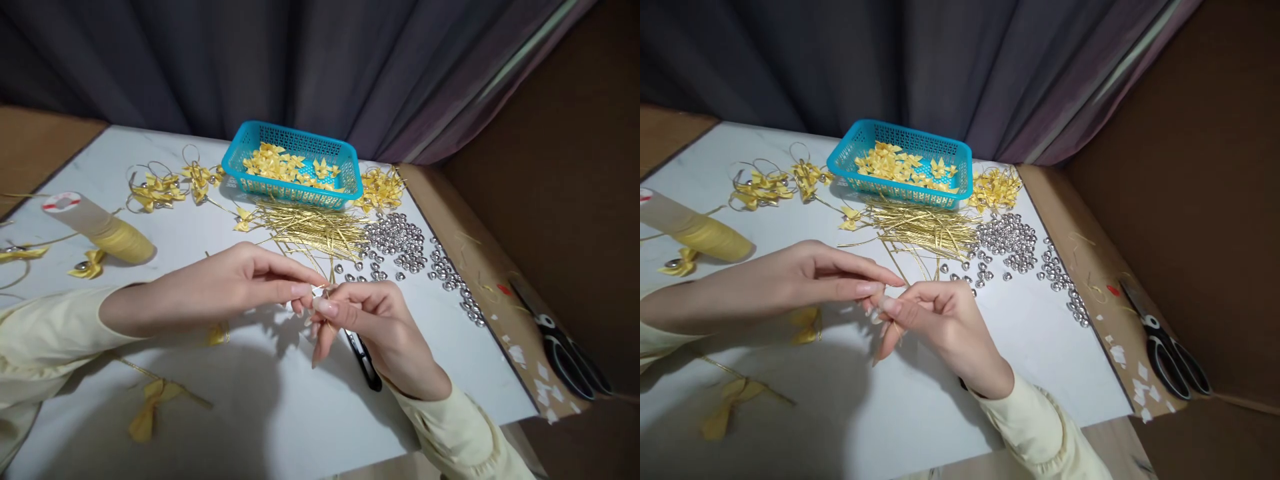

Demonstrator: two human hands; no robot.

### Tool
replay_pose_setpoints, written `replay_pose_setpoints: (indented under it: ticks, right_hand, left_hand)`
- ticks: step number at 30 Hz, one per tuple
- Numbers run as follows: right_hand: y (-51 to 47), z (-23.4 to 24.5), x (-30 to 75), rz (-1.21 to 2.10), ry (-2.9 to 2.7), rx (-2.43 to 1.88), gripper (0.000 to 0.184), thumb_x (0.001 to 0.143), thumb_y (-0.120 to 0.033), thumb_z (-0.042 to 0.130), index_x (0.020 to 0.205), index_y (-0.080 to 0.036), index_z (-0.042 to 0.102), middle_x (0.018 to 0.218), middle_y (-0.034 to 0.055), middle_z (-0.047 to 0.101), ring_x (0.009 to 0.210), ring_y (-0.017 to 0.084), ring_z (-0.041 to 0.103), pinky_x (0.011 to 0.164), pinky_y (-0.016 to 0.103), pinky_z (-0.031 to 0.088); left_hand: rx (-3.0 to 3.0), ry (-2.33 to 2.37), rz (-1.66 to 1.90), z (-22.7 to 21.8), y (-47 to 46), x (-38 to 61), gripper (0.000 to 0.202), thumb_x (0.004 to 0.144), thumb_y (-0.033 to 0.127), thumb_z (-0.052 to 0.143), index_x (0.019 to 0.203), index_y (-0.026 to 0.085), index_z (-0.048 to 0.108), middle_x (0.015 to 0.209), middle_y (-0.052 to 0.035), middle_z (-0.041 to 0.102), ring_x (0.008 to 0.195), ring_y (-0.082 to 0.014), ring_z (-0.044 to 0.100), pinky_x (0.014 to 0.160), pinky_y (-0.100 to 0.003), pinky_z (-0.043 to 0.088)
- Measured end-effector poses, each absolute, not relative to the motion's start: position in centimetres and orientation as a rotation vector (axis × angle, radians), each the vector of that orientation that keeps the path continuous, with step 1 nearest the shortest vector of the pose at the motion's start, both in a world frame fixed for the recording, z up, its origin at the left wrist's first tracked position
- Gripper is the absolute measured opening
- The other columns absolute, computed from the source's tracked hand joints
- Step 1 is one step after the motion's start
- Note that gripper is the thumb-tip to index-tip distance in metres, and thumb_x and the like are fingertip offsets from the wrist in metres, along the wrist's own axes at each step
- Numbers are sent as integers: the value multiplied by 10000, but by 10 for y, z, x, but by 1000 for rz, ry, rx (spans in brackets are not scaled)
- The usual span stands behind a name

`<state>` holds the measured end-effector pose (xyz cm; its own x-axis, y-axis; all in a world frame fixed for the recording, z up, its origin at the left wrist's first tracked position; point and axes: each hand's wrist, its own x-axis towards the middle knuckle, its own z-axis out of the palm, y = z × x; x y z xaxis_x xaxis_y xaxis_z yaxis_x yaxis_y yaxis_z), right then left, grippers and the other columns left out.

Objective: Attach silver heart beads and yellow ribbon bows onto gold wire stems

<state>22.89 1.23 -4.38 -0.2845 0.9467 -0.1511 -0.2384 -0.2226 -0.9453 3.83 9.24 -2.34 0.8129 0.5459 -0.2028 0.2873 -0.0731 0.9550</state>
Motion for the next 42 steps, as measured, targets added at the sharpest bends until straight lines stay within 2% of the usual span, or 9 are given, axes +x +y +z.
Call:
replay_pose_setpoints:
  ticks: [17,26,34,42]
  right_hand:
    - [14,-43,230,1692,-1093,-1037,198,846,-264,681,686,-153,718,546,7,711,534,127,644,699,278,485]
    - [13,-42,229,1678,-1084,-1067,197,834,-273,689,679,-157,723,532,10,705,514,131,638,685,283,496]
    - [13,-43,228,1640,-1100,-1083,205,825,-295,701,669,-162,716,527,4,696,505,131,633,664,286,502]
    - [13,-42,228,1595,-1124,-1104,215,825,-301,702,658,-166,717,530,12,694,572,141,639,662,282,497]
  left_hand:
    - [1671,674,212,-22,91,40,206,886,288,594,1024,247,742,809,56,709,746,-82,614,642,-113,445]
    - [1718,690,223,-19,90,40,206,894,296,587,1019,236,739,818,41,709,745,-92,607,628,-134,436]
    - [1730,713,228,-19,89,40,192,885,289,595,1000,252,743,784,60,695,706,-70,589,585,-107,415]
    - [1733,718,215,-18,89,39,201,887,296,588,1008,264,746,807,59,706,728,-77,601,609,-111,427]
